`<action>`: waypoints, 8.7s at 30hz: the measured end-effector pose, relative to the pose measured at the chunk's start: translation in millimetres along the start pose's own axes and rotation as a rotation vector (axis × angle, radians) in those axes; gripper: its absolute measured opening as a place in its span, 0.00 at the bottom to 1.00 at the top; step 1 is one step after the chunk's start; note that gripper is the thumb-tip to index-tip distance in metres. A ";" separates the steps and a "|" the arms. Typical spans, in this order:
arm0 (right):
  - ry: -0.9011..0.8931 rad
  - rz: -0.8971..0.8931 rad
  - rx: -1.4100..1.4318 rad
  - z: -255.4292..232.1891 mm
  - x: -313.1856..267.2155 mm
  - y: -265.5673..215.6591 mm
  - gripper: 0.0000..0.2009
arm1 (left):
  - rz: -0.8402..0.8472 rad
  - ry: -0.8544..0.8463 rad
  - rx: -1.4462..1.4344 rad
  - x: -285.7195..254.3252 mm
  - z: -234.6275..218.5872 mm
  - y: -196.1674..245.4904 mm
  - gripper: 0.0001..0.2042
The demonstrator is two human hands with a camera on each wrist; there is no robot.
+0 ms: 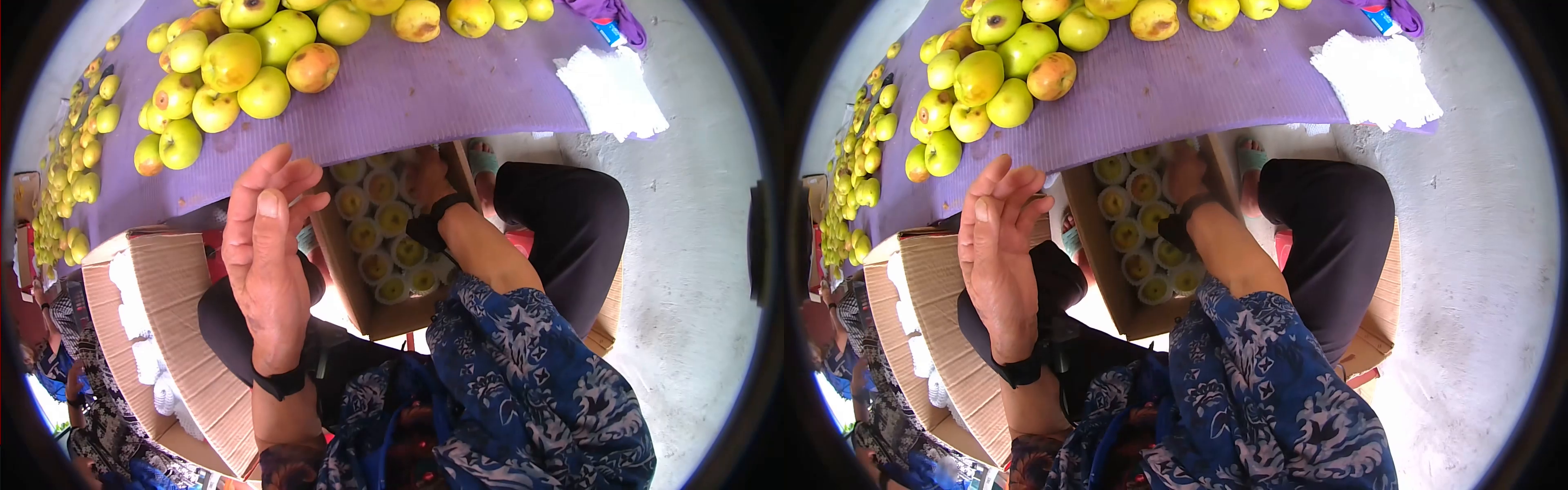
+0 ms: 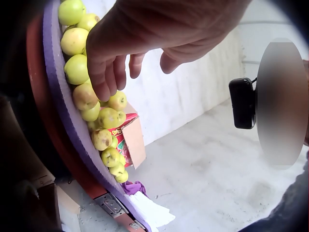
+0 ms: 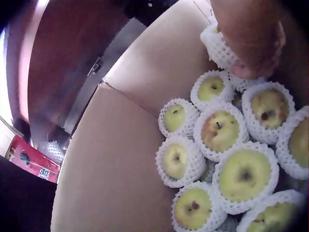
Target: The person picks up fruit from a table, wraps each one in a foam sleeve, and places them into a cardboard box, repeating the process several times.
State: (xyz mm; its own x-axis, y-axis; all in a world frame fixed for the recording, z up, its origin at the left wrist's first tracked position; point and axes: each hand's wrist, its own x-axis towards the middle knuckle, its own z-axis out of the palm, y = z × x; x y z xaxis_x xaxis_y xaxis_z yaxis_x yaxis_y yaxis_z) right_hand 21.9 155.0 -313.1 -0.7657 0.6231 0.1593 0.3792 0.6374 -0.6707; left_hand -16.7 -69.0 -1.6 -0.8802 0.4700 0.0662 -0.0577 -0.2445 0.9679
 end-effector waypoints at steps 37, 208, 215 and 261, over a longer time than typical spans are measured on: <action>-0.600 0.056 -0.793 22.6 31.3 9.3 0.20 | -0.106 -0.203 0.024 -3.8 14.6 1.9 0.18; 0.238 -0.344 -0.276 -203.4 116.4 -189.7 0.26 | 0.154 -0.343 0.929 4.0 18.3 -24.2 0.08; 0.193 -0.269 -0.236 -201.4 107.8 -192.2 0.28 | 0.172 -0.322 0.939 5.5 18.2 -23.8 0.08; -0.439 -0.010 1.047 -225.0 -67.8 -207.3 0.27 | 0.082 -0.192 0.941 10.1 22.2 -41.7 0.11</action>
State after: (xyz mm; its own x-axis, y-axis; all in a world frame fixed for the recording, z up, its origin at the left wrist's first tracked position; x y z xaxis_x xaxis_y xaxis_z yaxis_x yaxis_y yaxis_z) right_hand 112.1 82.6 -21.9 -0.9604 0.2760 0.0389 -0.0911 -0.1791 -0.9796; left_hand -12.8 -35.3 -35.9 -0.7675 0.6332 0.1002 0.4759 0.4580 0.7509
